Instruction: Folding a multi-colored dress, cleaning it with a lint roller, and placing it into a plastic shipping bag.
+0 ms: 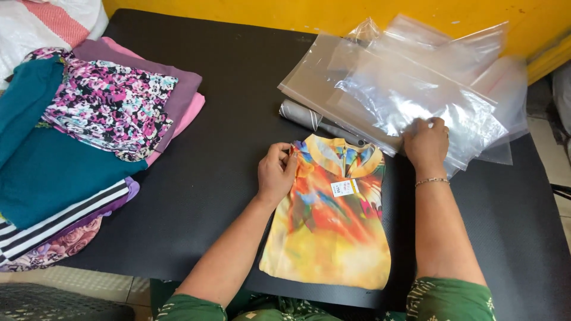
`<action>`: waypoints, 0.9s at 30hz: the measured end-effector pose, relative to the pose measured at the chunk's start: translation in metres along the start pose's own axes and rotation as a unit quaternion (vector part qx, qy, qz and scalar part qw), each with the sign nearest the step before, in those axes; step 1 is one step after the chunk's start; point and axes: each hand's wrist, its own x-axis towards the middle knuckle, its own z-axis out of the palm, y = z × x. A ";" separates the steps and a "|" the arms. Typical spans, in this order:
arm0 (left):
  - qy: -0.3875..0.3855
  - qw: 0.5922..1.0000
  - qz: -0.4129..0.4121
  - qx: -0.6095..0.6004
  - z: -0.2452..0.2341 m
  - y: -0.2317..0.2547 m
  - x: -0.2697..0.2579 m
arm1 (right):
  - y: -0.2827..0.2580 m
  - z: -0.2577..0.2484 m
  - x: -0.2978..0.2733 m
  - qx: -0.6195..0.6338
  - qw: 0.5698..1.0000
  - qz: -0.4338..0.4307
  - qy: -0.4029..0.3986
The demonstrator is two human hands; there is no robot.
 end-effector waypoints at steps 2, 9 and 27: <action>-0.005 1.000 0.003 -0.005 0.000 0.002 0.000 | 0.015 0.027 0.005 -0.010 0.999 -0.019 0.026; 0.006 1.000 -0.002 -0.019 0.000 -0.003 0.003 | 0.023 0.030 0.026 0.218 0.965 0.138 -0.040; 0.022 0.981 -0.122 -0.148 -0.012 0.022 0.017 | -0.143 -0.294 -0.011 0.355 0.844 -0.266 0.302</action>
